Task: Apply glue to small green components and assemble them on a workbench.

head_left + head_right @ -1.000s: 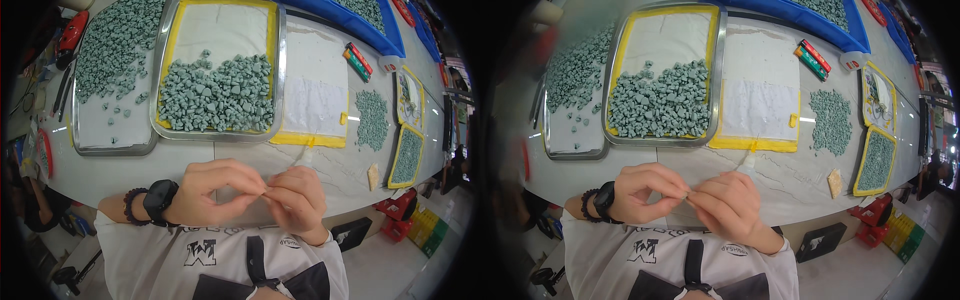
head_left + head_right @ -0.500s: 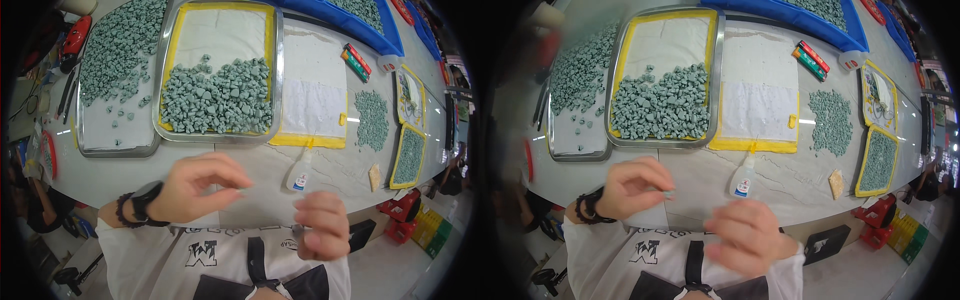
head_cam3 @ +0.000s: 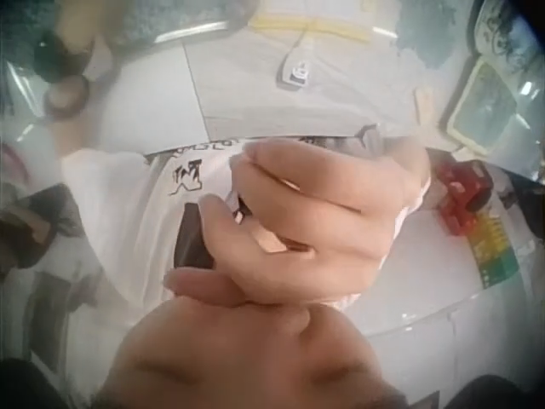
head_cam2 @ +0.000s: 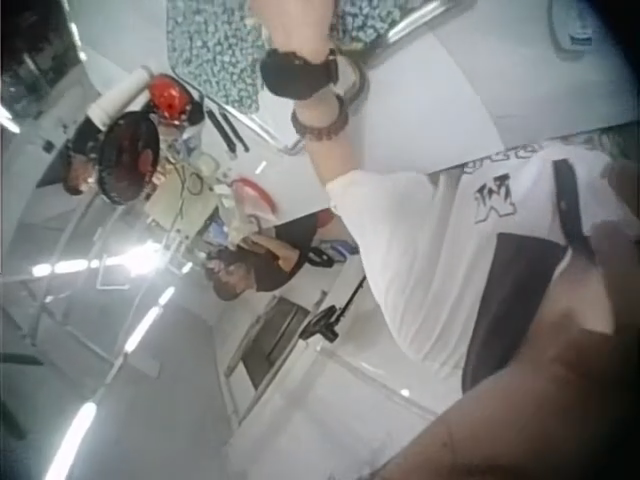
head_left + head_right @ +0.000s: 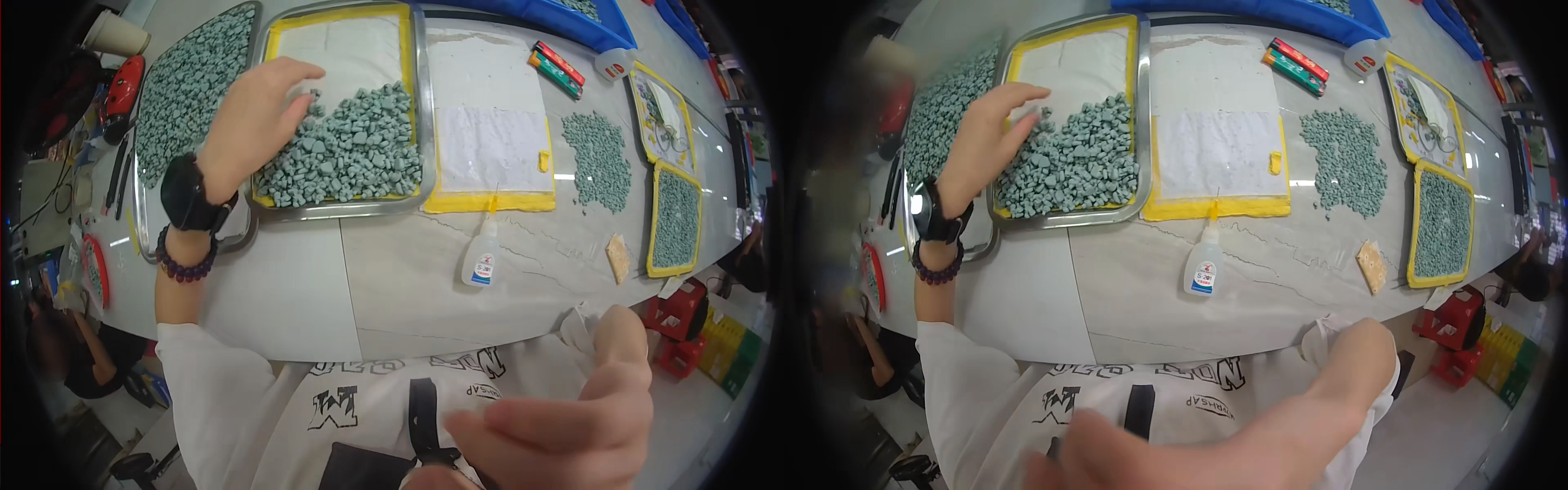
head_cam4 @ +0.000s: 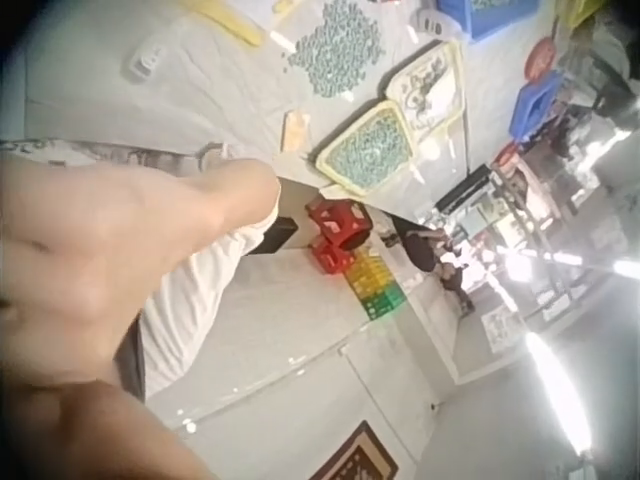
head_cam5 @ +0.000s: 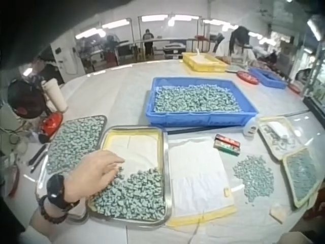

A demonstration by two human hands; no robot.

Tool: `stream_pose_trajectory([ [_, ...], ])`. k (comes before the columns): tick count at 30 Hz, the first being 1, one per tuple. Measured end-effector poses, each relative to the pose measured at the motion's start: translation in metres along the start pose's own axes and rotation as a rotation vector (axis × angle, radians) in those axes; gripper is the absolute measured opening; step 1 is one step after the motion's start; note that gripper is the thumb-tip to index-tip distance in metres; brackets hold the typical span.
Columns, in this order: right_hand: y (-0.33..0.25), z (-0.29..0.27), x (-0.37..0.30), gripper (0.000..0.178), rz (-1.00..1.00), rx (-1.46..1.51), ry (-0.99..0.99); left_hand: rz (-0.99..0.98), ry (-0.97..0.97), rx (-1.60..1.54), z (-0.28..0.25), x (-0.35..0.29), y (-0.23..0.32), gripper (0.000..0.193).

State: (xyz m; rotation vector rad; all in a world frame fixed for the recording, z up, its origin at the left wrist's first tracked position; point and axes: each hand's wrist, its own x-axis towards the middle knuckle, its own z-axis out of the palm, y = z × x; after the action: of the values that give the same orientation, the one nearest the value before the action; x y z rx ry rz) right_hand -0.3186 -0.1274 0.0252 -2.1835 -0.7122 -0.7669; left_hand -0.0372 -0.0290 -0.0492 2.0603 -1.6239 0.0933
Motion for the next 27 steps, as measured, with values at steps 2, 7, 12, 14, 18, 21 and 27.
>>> stream_pose_trajectory([
  [2, 0.001, -0.009, -0.010, 0.032, 0.065, 0.021, 0.078, -0.011, -0.149, 0.045, 0.016, 0.002, -0.021, 0.015],
  [7, 0.030, 0.000, -0.058, 0.048, 0.821, -0.405, -0.238, -0.021, -0.182, -0.013, 0.023, 0.000, -0.040, 0.014],
  [12, 0.051, 0.031, -0.087, 0.056, 0.910, -0.441, -0.266, -0.190, -0.020, -0.721, -0.016, -0.007, 0.037, 0.021],
  [14, 0.045, 0.031, -0.088, 0.058, 0.886, -0.276, -0.089, -0.154, -0.259, -1.225, -0.028, -0.028, 0.071, 0.022],
  [18, 0.025, 0.045, -0.077, 0.061, 0.721, 0.322, 0.382, -0.343, -0.455, -1.625, -0.006, -0.067, 0.096, 0.024],
  [21, 0.025, 0.066, -0.073, 0.058, 0.560, 0.506, 0.583, -0.780, -0.401, -1.699, 0.013, -0.076, 0.094, 0.027],
  [27, 0.034, 0.085, -0.073, 0.064, 0.512, 0.323, 0.483, -0.764, -0.325, -1.702, 0.018, -0.085, 0.092, 0.029],
])
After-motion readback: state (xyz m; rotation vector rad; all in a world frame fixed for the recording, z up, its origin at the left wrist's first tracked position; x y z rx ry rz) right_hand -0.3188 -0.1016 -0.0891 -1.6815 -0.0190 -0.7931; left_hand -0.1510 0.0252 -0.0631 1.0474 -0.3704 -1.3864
